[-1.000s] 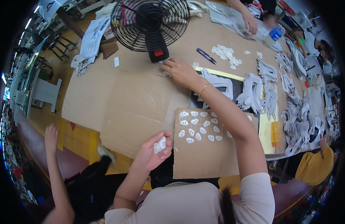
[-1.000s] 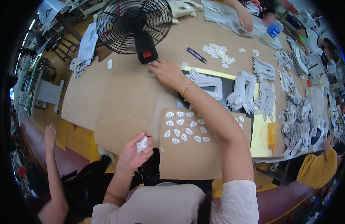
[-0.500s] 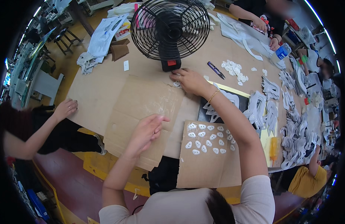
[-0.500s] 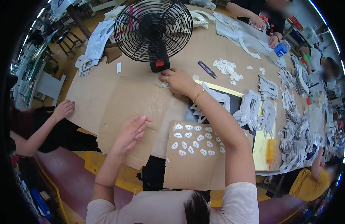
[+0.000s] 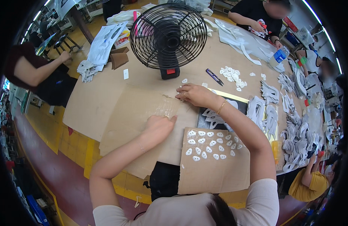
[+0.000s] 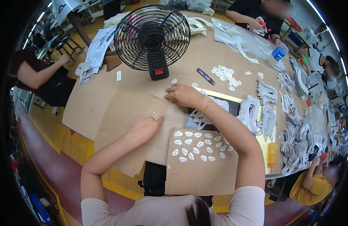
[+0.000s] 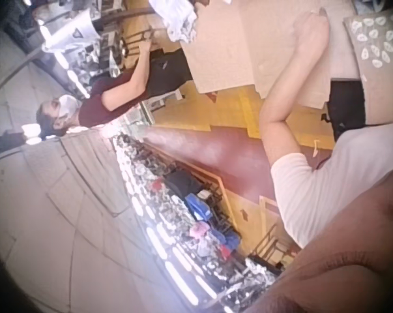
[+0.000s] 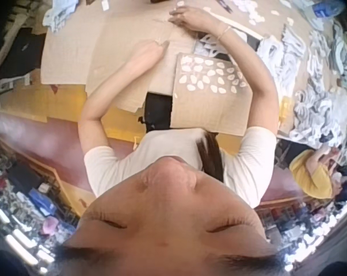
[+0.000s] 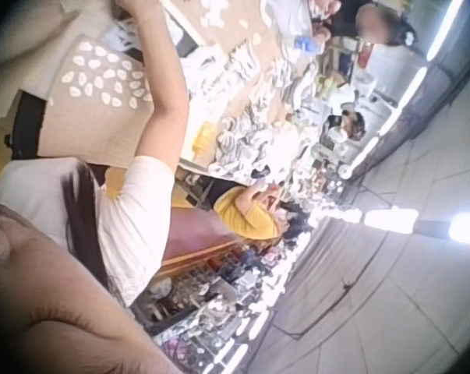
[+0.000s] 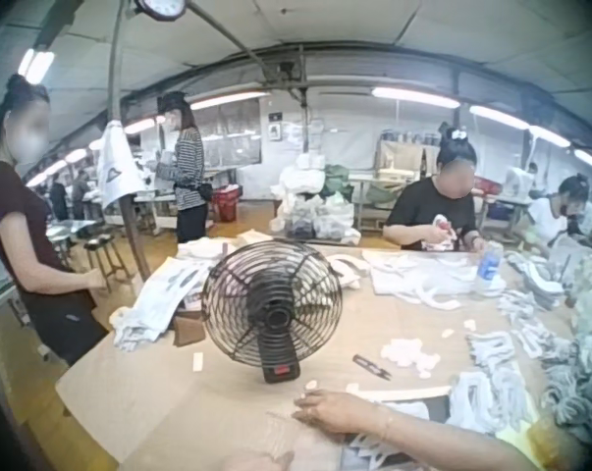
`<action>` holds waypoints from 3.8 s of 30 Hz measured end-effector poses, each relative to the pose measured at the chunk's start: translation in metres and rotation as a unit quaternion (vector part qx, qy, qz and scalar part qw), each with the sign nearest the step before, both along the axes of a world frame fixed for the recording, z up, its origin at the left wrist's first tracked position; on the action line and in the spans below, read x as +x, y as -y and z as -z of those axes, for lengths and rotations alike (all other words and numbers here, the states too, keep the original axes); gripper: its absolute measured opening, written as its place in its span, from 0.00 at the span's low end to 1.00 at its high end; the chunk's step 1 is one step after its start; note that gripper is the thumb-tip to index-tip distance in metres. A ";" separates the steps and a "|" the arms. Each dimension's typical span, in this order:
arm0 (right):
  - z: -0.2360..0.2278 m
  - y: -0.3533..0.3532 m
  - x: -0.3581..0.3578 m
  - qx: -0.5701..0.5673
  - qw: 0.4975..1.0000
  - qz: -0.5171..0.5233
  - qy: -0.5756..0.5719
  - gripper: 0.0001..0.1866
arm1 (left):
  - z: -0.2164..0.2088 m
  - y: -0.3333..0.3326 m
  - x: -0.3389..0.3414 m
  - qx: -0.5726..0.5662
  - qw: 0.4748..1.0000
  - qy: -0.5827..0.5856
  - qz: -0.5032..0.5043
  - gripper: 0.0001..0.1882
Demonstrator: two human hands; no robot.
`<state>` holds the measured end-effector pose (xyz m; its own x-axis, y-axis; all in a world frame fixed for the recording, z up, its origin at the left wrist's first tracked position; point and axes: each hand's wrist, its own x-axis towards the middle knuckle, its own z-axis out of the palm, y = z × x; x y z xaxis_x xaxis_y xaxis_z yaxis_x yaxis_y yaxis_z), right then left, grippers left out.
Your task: The person arranges small white plastic pieces on a cardboard sheet and applies glue from a squeeze bottle to each piece. The person handles the pieces one at a time, placing them in rows on the board.
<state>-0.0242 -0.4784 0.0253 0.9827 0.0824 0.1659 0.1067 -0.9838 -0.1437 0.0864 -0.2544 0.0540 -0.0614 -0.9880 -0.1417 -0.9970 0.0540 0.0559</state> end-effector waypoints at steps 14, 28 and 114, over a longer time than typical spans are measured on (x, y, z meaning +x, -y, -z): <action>-0.026 -0.006 0.016 0.245 0.955 0.160 -0.047 0.06 | 0.044 -0.023 0.046 0.082 0.177 -0.967 -0.164 0.16; -0.063 -0.105 -0.006 0.137 0.988 0.075 -0.013 0.05 | 0.053 0.018 -0.022 -0.052 0.049 -0.926 -0.371 0.12; -0.004 -0.119 0.004 -0.092 0.989 0.111 0.038 0.18 | 0.042 -0.066 -0.035 -0.033 0.006 -0.943 -0.330 0.12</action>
